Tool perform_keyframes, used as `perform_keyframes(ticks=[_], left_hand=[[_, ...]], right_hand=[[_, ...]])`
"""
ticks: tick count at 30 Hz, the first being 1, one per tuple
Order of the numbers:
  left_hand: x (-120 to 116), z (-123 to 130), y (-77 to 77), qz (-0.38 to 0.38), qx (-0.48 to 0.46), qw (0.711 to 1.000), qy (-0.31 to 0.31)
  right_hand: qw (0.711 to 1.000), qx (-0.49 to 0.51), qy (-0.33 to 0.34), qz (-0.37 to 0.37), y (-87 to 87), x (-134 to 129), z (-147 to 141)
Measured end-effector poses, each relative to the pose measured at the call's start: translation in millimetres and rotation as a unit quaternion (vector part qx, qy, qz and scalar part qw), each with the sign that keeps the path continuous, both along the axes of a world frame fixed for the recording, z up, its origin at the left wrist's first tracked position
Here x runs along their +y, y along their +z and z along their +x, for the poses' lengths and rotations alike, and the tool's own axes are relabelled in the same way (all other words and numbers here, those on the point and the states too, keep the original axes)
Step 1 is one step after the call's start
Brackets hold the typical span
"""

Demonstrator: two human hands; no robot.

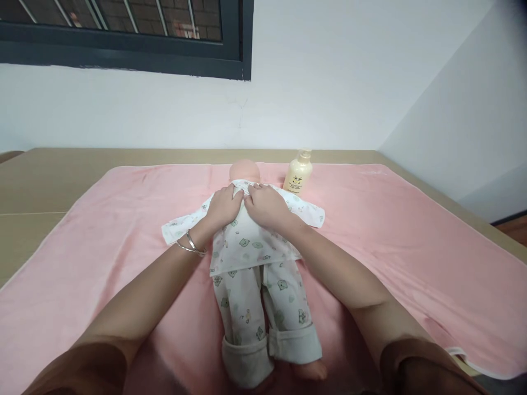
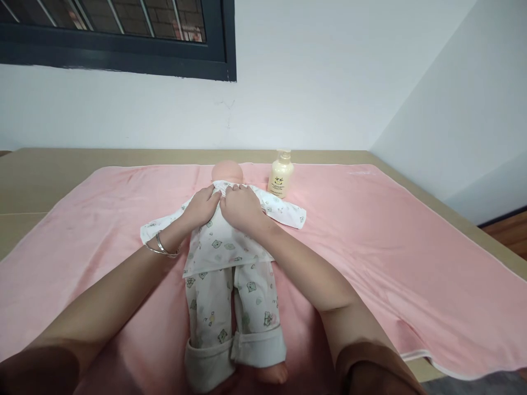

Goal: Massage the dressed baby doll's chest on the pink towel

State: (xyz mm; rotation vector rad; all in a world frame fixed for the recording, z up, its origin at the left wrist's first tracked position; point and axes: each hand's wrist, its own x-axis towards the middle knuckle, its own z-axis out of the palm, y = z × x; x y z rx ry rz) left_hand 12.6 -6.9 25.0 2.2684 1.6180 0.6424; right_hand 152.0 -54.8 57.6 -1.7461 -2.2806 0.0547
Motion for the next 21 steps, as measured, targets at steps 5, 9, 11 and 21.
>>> perform_keyframes(ticks=[5,9,11,21], left_hand=[[-17,8,-1.1,0.062,0.077,0.995,0.010],[-15,7,-1.9,0.047,0.068,0.997,0.003],[-7,4,-3.6,0.023,0.039,0.999,-0.003],[-1,3,-14.0,0.036,0.022,0.999,0.020]], right_hand=[[0.997,0.063,-0.031,-0.037,-11.0,26,11],[0.998,0.038,-0.043,-0.027,-10.4,20,7],[0.999,0.007,-0.036,-0.022,-4.0,8,2],[0.998,0.053,-0.032,-0.021,-12.3,26,12]])
